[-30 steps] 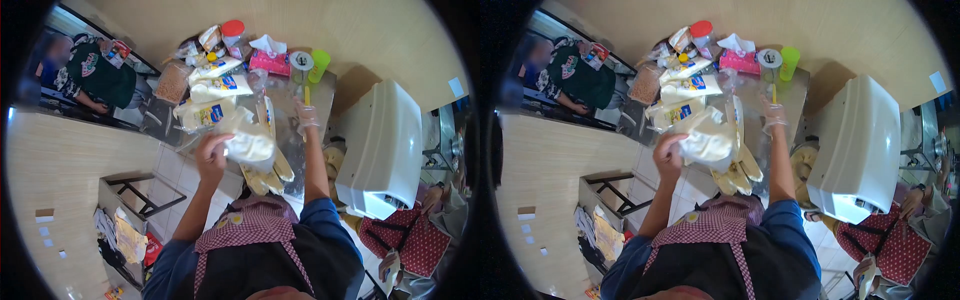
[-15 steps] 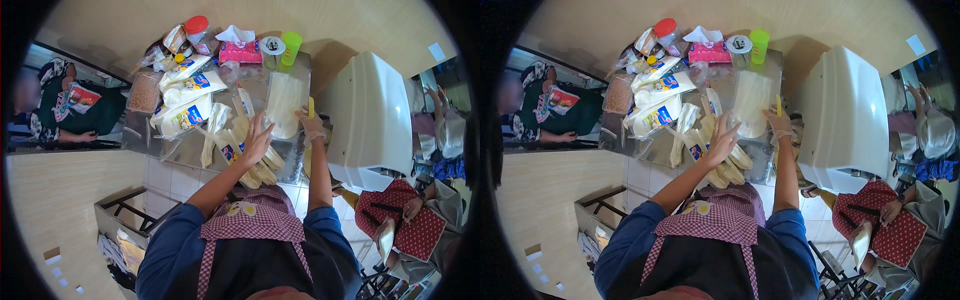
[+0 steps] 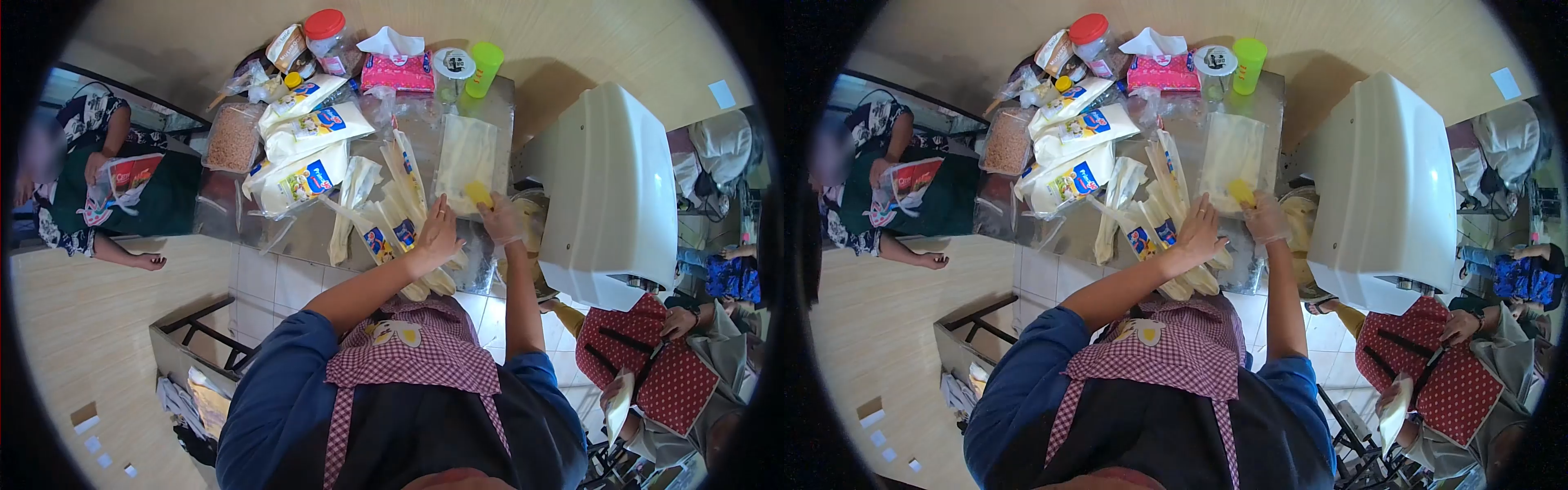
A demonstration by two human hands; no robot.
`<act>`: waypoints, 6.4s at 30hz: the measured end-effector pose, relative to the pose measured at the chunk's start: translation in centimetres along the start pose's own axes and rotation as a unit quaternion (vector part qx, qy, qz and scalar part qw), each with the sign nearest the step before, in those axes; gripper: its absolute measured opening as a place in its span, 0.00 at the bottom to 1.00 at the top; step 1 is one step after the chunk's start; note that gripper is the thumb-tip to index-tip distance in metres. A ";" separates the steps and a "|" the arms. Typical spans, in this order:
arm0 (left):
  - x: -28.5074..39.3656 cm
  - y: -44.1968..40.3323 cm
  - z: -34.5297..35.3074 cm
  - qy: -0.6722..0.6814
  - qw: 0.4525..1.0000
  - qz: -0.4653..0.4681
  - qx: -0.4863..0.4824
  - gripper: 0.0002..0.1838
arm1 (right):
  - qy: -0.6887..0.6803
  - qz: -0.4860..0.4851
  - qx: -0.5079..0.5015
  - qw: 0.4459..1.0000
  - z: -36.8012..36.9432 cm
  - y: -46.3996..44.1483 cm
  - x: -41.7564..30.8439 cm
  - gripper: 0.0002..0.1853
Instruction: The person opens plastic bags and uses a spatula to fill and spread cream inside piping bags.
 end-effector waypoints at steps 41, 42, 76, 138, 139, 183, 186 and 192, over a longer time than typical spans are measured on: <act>-1.1 -2.6 3.9 -0.011 0.996 -0.009 -0.089 0.26 | 0.252 -0.271 0.059 0.927 8.0 -8.3 -5.8 0.12; -1.0 -2.6 3.9 -0.019 0.997 -0.008 -0.078 0.26 | 0.252 -0.270 0.060 0.927 8.2 -8.9 -5.7 0.12; -0.5 -2.6 4.6 -0.031 0.994 0.012 -0.105 0.20 | 0.256 -0.027 0.058 0.964 3.5 0.6 -0.3 0.10; 1.5 -3.8 3.4 0.211 0.977 -0.008 0.023 0.19 | 0.253 -0.356 0.019 0.899 5.3 -9.0 -5.6 0.09; 1.6 -3.8 3.5 0.210 0.977 -0.010 0.023 0.19 | 0.273 -0.332 0.033 0.902 5.5 -9.9 -5.6 0.08; -3.4 3.8 -7.9 0.669 0.731 0.045 0.126 0.27 | -0.483 0.138 -0.130 0.855 -7.0 8.3 -4.8 0.14; -1.0 5.9 -7.0 0.656 0.731 0.071 0.173 0.31 | -0.452 0.212 -0.040 0.865 -3.2 10.8 -1.7 0.13; 4.9 6.7 -5.1 0.586 0.798 0.031 0.136 0.45 | -0.380 0.193 0.073 0.902 -1.5 16.7 -2.2 0.22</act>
Point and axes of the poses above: each hand's wrist, its own y-axis away from the middle knuckle, its own z-axis out of the palm, x = y × z, the point moved 7 cm from there along -y, towards the middle knuckle, and after that the axes turned 10 degrees about z, right-handed, at the moved point
